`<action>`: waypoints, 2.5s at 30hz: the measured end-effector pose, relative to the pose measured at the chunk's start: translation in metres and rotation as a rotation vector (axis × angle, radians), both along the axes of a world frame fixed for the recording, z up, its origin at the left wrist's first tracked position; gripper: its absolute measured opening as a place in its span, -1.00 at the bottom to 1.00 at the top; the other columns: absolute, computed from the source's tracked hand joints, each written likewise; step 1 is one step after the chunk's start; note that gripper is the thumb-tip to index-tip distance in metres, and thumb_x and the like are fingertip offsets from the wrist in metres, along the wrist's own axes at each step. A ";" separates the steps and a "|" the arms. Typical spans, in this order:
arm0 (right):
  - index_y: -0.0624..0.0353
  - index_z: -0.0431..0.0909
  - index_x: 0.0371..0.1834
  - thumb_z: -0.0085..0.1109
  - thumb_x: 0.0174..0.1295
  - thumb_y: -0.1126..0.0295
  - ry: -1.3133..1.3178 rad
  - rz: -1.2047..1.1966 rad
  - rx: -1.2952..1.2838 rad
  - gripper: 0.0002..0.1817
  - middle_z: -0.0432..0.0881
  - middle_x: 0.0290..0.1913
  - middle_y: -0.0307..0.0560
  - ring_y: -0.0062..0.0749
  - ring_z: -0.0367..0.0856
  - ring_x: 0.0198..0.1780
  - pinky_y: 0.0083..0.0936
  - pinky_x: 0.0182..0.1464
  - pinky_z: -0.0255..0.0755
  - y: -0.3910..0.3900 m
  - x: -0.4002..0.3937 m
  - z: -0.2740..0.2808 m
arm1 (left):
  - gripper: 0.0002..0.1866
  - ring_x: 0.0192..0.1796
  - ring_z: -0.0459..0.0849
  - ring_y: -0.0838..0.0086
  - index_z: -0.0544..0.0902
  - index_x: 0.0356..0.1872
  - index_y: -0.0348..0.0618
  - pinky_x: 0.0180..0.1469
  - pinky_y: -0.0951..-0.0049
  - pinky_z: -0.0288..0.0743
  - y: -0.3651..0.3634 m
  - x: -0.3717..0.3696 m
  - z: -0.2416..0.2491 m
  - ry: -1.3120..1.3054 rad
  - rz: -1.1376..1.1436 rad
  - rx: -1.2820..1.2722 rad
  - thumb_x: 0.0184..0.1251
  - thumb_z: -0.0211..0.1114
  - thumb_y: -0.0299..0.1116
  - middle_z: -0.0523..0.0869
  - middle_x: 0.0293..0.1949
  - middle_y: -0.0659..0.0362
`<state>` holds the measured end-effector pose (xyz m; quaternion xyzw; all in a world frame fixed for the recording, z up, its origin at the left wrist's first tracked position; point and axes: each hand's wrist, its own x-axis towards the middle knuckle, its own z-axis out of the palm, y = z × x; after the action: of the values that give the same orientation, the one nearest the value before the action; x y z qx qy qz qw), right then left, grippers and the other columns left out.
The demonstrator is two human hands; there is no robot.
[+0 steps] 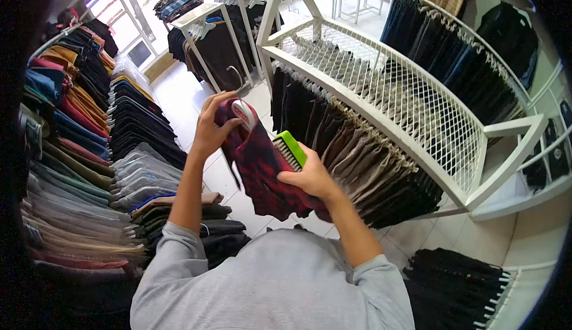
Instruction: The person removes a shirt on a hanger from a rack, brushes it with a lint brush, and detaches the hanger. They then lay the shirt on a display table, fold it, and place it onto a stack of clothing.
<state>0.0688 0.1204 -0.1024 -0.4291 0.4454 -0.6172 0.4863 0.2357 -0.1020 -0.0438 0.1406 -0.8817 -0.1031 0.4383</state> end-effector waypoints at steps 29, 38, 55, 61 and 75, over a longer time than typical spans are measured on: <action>0.24 0.32 0.44 0.27 0.40 0.05 0.823 -1.103 -0.077 -0.31 0.45 0.10 0.27 0.19 0.52 0.11 -0.08 0.16 0.47 -0.161 -0.070 -0.064 | -0.41 -0.13 0.56 0.63 0.70 0.07 -0.35 -0.02 0.56 0.48 0.103 0.090 0.000 0.226 0.220 1.036 0.59 0.18 0.12 0.74 -0.17 0.26; 0.25 0.24 0.50 0.38 0.33 0.16 0.902 -0.756 -0.535 -0.22 0.46 0.12 0.30 0.27 0.59 0.10 -0.09 0.10 0.54 -0.099 0.035 -0.026 | -0.50 -0.02 0.59 0.60 0.65 0.21 -0.36 0.08 0.49 0.51 0.102 0.084 -0.015 0.129 -0.036 0.946 0.62 0.22 -0.07 0.75 -0.09 0.22; 0.14 0.33 0.47 0.20 0.42 -0.08 0.905 -0.978 0.077 -0.29 0.46 0.11 0.18 0.14 0.62 0.01 -0.09 0.02 0.57 -0.088 -0.052 -0.064 | -0.67 -0.30 0.75 0.47 0.75 0.02 -0.30 -0.13 0.42 0.58 0.096 0.084 -0.020 -0.127 -0.040 0.522 0.23 0.52 -0.47 0.82 -0.27 0.02; 0.01 0.41 0.49 0.36 0.33 0.03 0.943 -0.790 -0.227 -0.30 0.47 0.08 0.13 0.11 0.63 0.02 -0.09 0.01 0.59 -0.049 -0.010 0.009 | -0.41 -0.34 0.70 0.28 0.72 0.21 -0.01 -0.05 0.32 0.52 0.088 0.085 -0.023 -0.272 -0.018 0.143 0.04 0.55 -0.46 0.77 -0.33 0.19; -0.10 0.54 0.43 0.38 0.28 -0.06 1.077 -0.524 -0.169 -0.33 0.55 0.01 0.06 0.00 0.69 -0.11 -0.21 -0.05 0.62 -0.044 0.007 0.030 | -0.44 -0.34 0.52 0.59 0.61 0.36 0.25 0.05 0.40 0.39 0.076 0.099 -0.049 -0.421 0.079 -0.486 0.29 0.25 -0.34 0.47 -0.43 0.40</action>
<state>0.0754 0.0761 -0.0728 -0.5942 0.6693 -0.4459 -0.0117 0.3350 -0.0260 -0.0927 0.0843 -0.9458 0.1588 0.2705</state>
